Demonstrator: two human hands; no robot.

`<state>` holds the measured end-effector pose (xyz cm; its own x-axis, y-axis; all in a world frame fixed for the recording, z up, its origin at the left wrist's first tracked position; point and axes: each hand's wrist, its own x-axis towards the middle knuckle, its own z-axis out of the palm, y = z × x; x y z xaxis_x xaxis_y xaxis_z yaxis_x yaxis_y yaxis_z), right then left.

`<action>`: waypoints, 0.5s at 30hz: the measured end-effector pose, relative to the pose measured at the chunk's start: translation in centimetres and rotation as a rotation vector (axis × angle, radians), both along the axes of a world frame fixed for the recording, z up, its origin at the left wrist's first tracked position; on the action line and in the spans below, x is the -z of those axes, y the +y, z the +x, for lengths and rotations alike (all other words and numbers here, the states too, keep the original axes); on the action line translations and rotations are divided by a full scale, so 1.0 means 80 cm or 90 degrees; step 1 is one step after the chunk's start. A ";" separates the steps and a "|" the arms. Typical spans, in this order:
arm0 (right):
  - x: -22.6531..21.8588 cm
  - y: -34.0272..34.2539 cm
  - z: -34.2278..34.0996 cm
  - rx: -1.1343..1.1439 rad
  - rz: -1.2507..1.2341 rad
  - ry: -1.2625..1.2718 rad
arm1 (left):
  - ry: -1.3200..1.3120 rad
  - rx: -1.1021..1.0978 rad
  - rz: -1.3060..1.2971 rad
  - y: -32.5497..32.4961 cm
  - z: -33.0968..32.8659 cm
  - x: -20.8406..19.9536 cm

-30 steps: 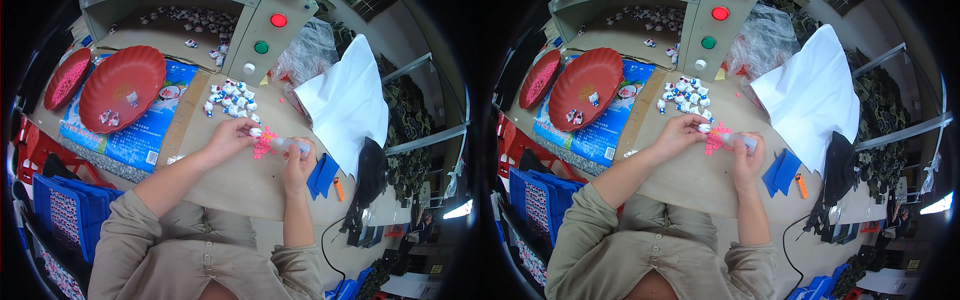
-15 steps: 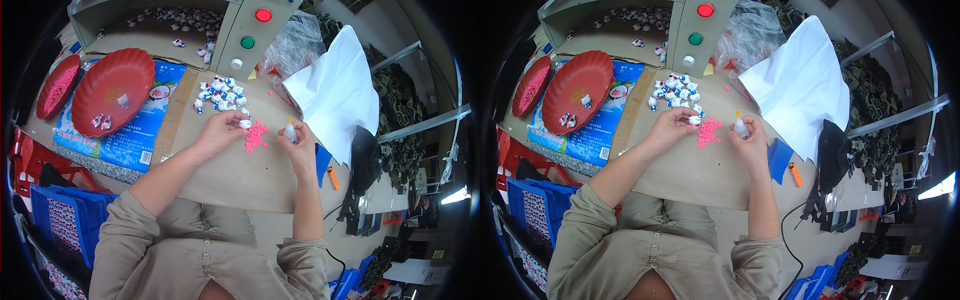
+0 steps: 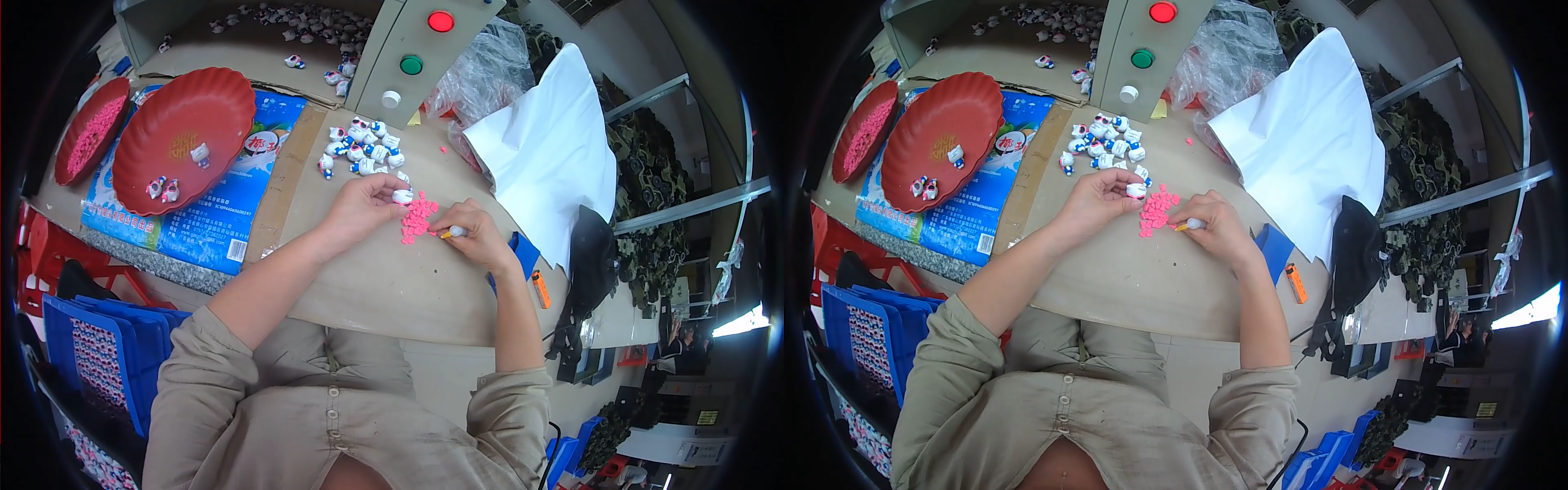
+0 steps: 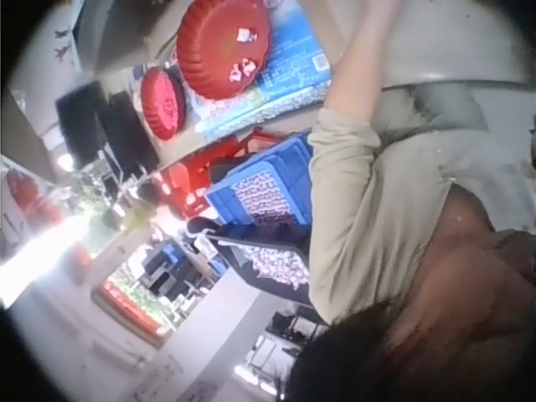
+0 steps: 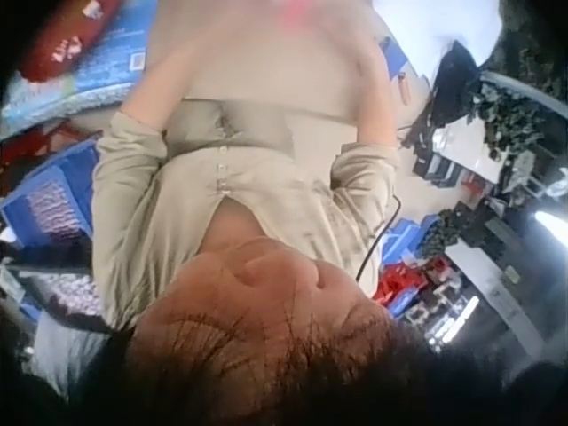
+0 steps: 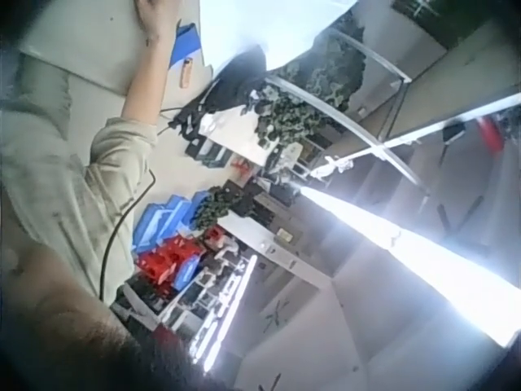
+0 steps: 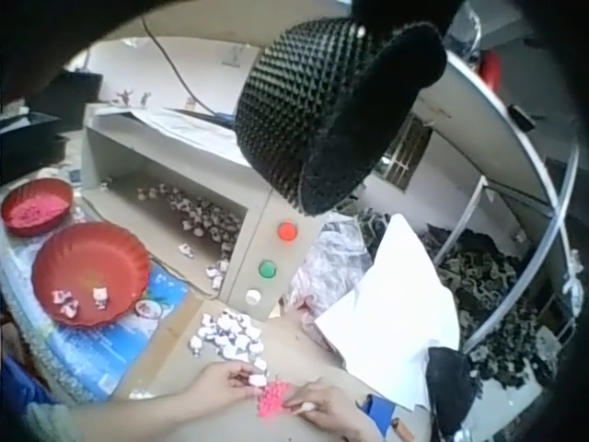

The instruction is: The person assembles toy figurines by applying glue from a bottle and attaching small bows by hand. They empty assembled figurines from a tray into a container and attach bows onto additional figurines.

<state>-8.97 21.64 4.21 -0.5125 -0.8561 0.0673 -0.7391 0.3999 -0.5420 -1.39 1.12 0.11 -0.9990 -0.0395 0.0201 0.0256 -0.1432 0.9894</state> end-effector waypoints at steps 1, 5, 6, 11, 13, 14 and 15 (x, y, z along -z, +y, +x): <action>0.000 0.000 -0.001 -0.001 0.000 0.000 | 0.000 0.001 0.003 0.001 0.000 0.000; -0.004 -0.003 -0.001 -0.019 0.019 0.022 | -0.005 0.000 0.011 0.000 0.001 0.000; -0.007 -0.004 0.001 -0.018 0.032 0.042 | -0.004 0.001 0.010 0.000 0.001 -0.001; -0.006 -0.013 0.008 -0.024 0.026 0.072 | 0.001 0.004 0.000 -0.001 0.000 -0.001; 0.002 -0.014 0.014 -0.026 0.007 0.097 | 0.004 0.003 -0.001 0.000 -0.001 0.001; 0.008 -0.012 0.019 0.062 -0.057 -0.012 | 0.006 0.002 -0.002 0.001 -0.002 0.002; 0.009 -0.015 0.025 0.148 -0.120 -0.123 | 0.012 0.004 0.005 0.002 -0.001 0.002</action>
